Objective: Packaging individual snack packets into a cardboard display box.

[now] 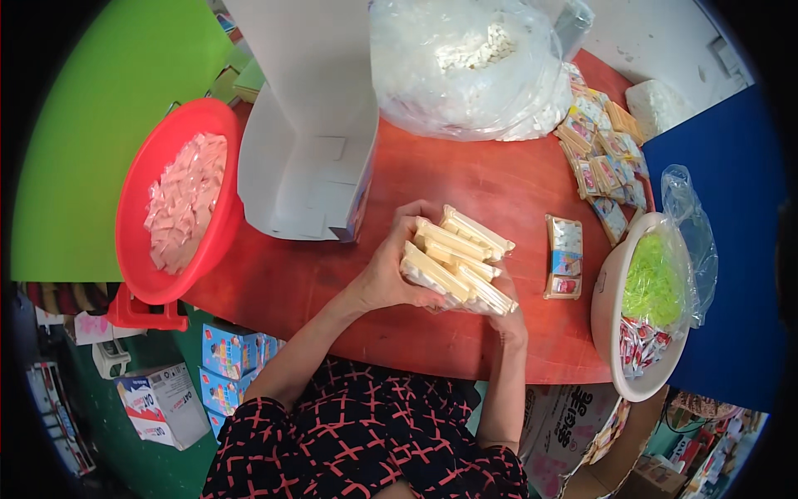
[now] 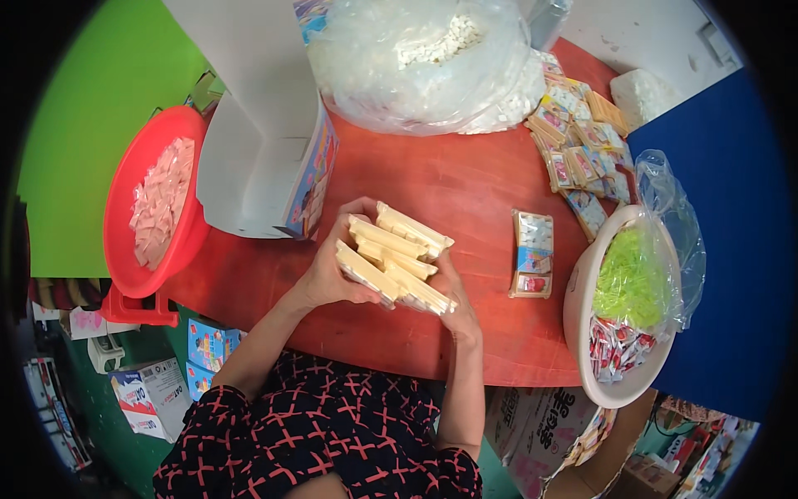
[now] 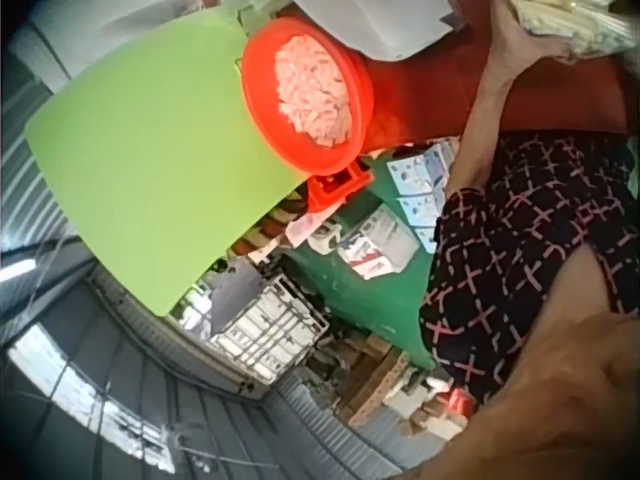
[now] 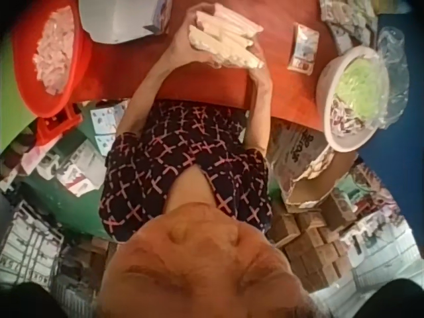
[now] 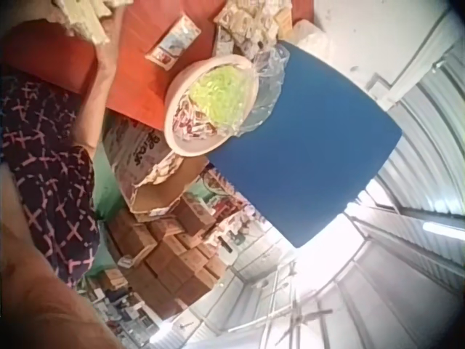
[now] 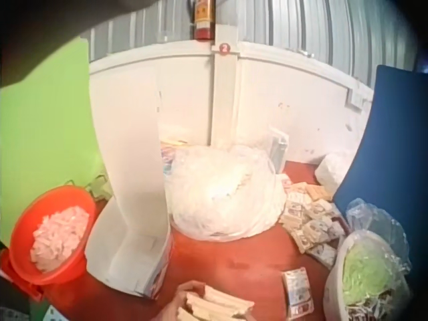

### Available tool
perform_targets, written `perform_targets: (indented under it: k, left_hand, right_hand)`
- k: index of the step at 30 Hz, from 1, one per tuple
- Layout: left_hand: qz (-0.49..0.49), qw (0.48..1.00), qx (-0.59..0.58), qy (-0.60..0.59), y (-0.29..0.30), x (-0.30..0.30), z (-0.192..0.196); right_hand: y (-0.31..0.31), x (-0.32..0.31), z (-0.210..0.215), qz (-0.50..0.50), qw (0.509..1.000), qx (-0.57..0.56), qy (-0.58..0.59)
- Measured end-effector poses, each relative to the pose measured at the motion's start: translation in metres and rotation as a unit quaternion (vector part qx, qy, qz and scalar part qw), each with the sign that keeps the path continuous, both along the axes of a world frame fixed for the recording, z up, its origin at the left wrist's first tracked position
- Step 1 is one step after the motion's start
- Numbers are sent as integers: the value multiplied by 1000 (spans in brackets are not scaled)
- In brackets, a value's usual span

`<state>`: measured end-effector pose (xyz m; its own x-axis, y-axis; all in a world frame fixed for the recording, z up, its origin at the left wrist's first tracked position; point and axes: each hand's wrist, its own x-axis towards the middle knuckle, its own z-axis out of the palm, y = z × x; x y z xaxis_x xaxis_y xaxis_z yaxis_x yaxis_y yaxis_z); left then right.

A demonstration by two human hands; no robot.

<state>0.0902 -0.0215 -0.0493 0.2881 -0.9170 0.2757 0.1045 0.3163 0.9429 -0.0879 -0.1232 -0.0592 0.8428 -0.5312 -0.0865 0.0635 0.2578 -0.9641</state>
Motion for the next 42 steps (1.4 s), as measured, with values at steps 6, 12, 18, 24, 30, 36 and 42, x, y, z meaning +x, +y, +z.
perform_targets:
  k: [6,12,18,24,30,36,42]
  left_hand:
    - [-14,997,41,71,3,-3,-12]
    - [86,994,59,-27,-15,-23,0]
    - [282,947,143,51,-70,-19,5]
    - [322,920,125,182,-91,-16,-3]
    - [309,930,105,168,-95,-11,-6]
    - [296,939,157,80,-83,0,-8]
    - [385,819,256,-339,-51,-7,-19]
  right_hand:
    - [38,7,16,-124,975,150,-107]
    - [31,43,-41,-344,915,187,-101]
    - [-38,85,22,-316,927,198,-42]
    - [-23,28,-1,-276,955,-13,-109]
    - [-9,45,3,-296,952,-81,3]
    - [-10,29,-7,-356,933,37,-43]
    - [-9,5,-4,-360,922,85,-115]
